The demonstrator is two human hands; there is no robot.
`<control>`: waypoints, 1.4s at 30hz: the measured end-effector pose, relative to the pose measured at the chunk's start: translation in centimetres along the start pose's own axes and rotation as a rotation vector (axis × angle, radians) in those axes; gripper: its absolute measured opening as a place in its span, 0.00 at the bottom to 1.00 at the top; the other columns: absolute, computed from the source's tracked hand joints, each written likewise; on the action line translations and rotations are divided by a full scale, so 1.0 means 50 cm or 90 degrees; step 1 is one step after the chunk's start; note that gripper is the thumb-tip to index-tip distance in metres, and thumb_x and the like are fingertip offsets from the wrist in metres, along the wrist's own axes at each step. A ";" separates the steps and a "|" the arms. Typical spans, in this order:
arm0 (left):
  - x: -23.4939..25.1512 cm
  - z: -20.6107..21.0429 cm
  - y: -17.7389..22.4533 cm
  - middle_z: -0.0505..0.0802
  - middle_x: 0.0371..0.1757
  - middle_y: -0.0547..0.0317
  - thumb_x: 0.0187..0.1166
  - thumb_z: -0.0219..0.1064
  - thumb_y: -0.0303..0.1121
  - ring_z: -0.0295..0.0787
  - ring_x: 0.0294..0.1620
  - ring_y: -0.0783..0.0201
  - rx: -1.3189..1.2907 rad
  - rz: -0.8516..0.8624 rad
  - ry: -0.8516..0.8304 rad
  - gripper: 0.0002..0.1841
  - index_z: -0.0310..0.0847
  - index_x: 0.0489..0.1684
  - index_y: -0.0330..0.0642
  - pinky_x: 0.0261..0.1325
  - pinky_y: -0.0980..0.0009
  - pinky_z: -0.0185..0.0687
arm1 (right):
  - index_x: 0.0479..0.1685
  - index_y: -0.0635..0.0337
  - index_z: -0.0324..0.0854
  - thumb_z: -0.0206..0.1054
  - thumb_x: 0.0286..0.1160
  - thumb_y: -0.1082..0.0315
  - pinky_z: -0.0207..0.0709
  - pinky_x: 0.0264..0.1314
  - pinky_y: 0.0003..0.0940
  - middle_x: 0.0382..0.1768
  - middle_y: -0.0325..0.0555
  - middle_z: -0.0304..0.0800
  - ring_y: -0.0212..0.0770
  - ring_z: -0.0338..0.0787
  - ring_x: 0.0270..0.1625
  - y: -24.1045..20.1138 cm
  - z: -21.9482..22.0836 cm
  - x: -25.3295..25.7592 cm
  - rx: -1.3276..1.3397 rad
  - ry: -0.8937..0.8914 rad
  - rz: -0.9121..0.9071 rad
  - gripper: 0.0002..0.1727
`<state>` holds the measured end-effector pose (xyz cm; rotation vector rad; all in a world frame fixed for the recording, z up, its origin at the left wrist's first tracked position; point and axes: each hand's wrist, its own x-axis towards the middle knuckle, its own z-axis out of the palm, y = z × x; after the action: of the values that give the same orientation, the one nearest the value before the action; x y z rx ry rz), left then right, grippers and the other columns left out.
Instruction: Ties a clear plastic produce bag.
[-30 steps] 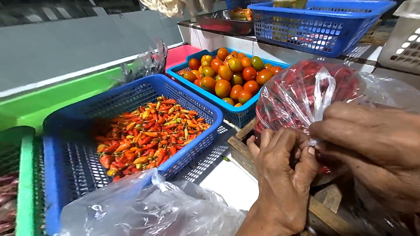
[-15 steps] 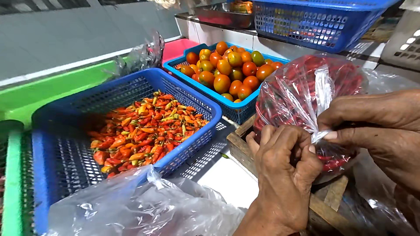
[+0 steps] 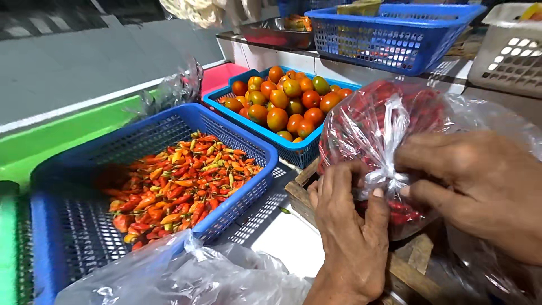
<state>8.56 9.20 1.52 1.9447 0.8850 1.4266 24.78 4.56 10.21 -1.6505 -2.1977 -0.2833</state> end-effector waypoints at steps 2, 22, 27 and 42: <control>0.000 0.000 0.000 0.85 0.45 0.70 0.80 0.58 0.40 0.81 0.49 0.71 0.019 -0.003 -0.010 0.15 0.81 0.58 0.48 0.60 0.58 0.71 | 0.28 0.44 0.82 0.58 0.66 0.58 0.67 0.19 0.36 0.26 0.30 0.76 0.34 0.80 0.25 -0.011 0.005 -0.001 -0.064 -0.001 -0.025 0.08; 0.004 -0.007 -0.006 0.86 0.44 0.64 0.82 0.54 0.39 0.80 0.53 0.62 0.126 0.039 -0.061 0.15 0.86 0.52 0.47 0.57 0.55 0.69 | 0.26 0.41 0.83 0.58 0.67 0.57 0.70 0.20 0.35 0.24 0.26 0.78 0.30 0.81 0.26 0.001 0.000 -0.004 -0.022 -0.010 0.002 0.09; 0.005 -0.006 -0.007 0.87 0.44 0.66 0.79 0.56 0.38 0.81 0.54 0.63 0.119 0.034 -0.057 0.14 0.87 0.51 0.48 0.59 0.55 0.69 | 0.17 0.46 0.75 0.55 0.66 0.62 0.57 0.15 0.33 0.19 0.31 0.70 0.33 0.75 0.19 -0.007 0.021 0.000 -0.082 0.072 -0.076 0.12; 0.010 -0.016 -0.008 0.87 0.39 0.71 0.77 0.58 0.35 0.83 0.47 0.68 0.128 0.025 -0.071 0.11 0.86 0.47 0.51 0.54 0.58 0.71 | 0.15 0.47 0.79 0.56 0.71 0.63 0.58 0.18 0.30 0.19 0.29 0.74 0.29 0.75 0.21 0.024 0.006 0.001 -0.013 0.138 -0.115 0.16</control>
<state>7.80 9.91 1.72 2.1777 0.9749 1.2786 25.87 5.09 9.90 -1.3609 -2.1853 -0.5102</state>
